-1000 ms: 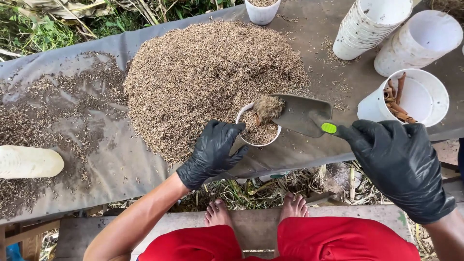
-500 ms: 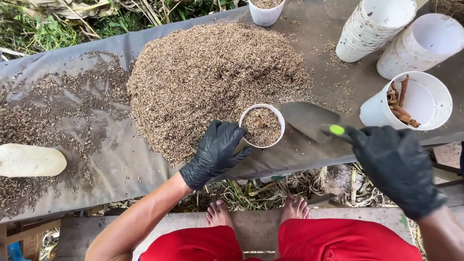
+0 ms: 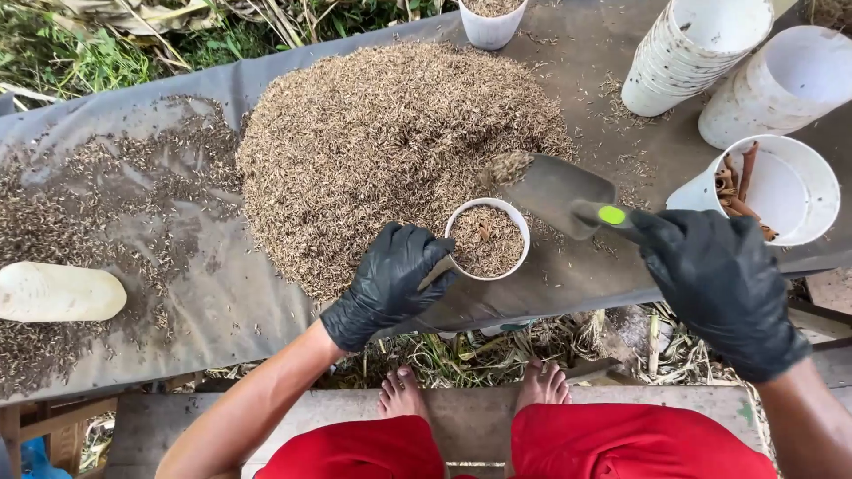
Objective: Filling a small plastic cup with a seed mixture and planting a single seed using a hand trowel.
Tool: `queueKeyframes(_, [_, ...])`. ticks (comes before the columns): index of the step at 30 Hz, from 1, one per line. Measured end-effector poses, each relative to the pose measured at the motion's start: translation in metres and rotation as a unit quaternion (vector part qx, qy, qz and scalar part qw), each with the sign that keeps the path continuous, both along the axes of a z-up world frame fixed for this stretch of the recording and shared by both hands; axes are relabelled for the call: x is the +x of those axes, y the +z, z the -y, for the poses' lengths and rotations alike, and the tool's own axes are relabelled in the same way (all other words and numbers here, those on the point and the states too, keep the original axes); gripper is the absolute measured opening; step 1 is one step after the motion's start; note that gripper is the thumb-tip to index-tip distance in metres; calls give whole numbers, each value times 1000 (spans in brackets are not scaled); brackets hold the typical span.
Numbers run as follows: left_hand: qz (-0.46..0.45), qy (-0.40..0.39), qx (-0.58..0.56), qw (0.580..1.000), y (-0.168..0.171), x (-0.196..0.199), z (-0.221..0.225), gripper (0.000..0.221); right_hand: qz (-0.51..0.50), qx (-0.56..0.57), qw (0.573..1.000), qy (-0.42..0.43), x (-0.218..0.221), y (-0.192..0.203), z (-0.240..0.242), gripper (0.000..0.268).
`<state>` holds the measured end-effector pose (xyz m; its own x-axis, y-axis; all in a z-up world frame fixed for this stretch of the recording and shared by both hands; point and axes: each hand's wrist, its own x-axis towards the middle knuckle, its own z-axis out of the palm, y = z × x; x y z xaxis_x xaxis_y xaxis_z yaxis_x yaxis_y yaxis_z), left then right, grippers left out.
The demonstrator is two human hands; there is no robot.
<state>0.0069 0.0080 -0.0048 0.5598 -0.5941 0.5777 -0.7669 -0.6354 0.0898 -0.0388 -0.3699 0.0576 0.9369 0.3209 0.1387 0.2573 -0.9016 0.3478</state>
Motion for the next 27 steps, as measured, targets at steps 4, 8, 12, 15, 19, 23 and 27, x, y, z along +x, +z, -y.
queueKeyframes(4, [13,-13,61,998,-3,8,4,22,139,-89,985,57,-20,8,14,44])
queueKeyframes(8, [-6,-33,10,999,-2,6,7,24,126,-105,984,69,-35,31,5,48])
queueKeyframes(12, [25,-21,47,998,18,-3,11,22,179,-159,966,94,-45,49,-9,48])
queueKeyframes(15, [81,24,107,991,18,-4,8,35,199,-148,967,62,-51,46,-5,46])
queueKeyframes(19, [11,10,63,998,2,2,5,30,204,-108,973,19,-53,29,-1,20])
queueKeyframes(23, [13,-5,31,999,-7,5,1,30,197,-134,969,-66,-57,6,-7,57])
queueKeyframes(27, [14,-2,76,997,-11,14,0,30,132,-139,980,52,-48,26,-20,37])
